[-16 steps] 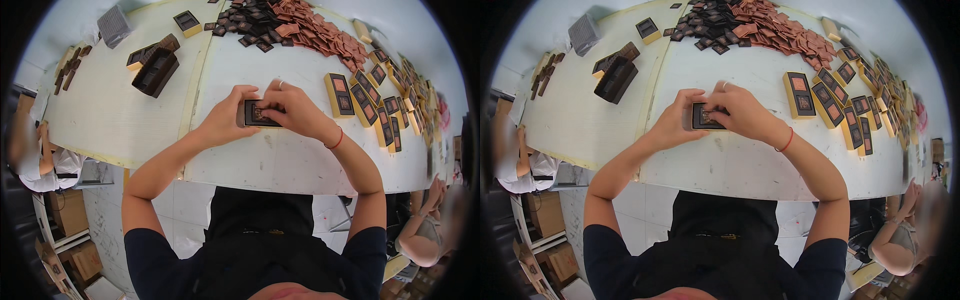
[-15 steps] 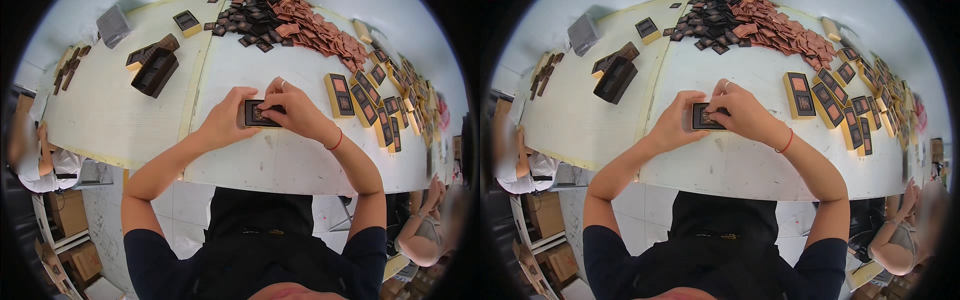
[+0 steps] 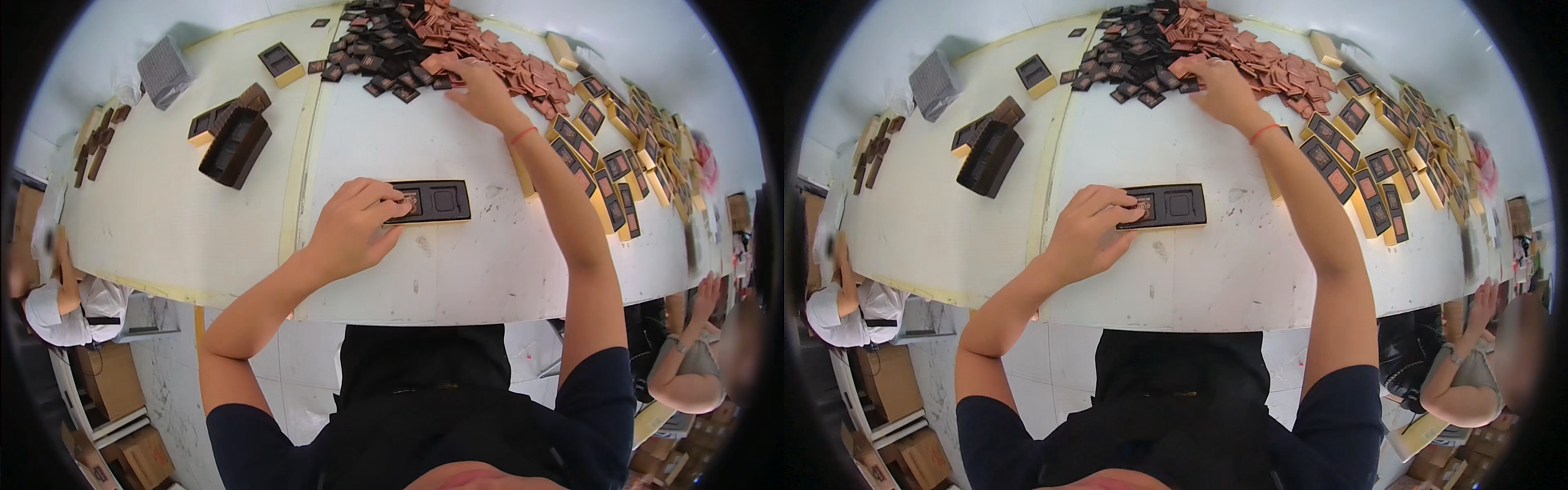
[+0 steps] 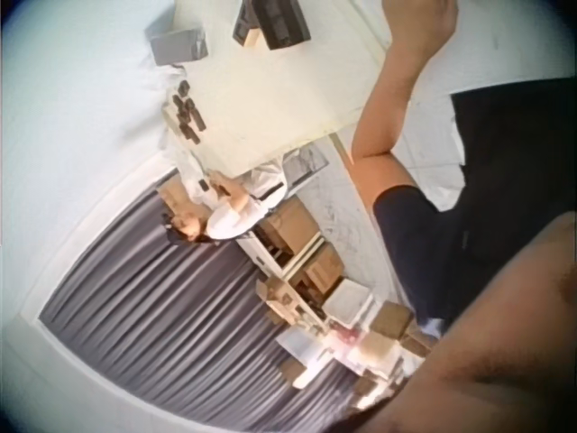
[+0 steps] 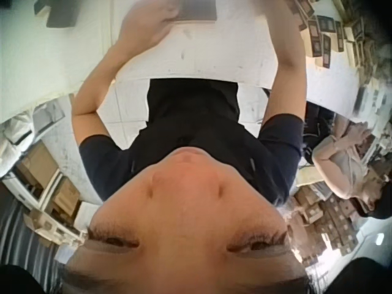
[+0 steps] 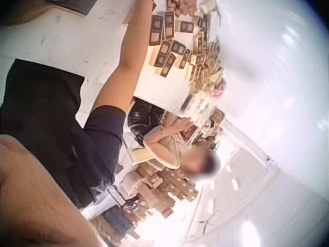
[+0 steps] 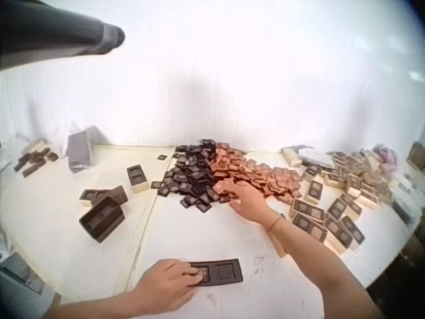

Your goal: The person places small square inserts into rectangular compact cases on a table, then closes the cases and stacks them. The person also handles plastic bags and larger chocolate bars, placing them into trays.

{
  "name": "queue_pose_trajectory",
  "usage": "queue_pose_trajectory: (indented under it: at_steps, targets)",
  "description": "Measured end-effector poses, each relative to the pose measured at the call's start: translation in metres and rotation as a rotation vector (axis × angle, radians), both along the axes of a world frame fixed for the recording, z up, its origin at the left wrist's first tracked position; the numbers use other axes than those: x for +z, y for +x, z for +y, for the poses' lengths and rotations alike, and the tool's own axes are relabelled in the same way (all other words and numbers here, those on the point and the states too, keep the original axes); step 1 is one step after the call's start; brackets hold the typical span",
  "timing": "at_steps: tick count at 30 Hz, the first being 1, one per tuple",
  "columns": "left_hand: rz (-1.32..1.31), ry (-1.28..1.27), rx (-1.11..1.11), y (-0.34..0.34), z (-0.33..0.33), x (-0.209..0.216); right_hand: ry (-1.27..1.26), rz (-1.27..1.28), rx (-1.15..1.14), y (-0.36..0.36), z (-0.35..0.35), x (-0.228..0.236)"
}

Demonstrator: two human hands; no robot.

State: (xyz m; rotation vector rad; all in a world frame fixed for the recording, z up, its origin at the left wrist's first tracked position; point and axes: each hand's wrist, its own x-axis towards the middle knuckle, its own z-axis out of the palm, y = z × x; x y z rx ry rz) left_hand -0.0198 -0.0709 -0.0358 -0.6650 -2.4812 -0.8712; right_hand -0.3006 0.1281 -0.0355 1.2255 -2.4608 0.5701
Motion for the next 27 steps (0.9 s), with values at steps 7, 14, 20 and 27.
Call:
queue_pose_trajectory:
  at_steps: [7,14,20,27]
  targets:
    - [-0.043,0.074,-0.017,-0.002,0.003,0.001,0.080,0.197,-0.095,-0.024,-0.026,-0.021]
    - [-0.060,0.094,-0.034,-0.002,0.000,-0.001,0.018,0.077,-0.029,-0.025,-0.023,0.011]
    - [-0.080,0.115,-0.037,-0.003,0.000,-0.004,-0.225,-0.826,0.049,0.001,0.006,0.029]
    - [-0.074,0.113,-0.039,-0.003,-0.001,-0.002,-0.240,-0.957,0.208,0.071,0.027,0.061]
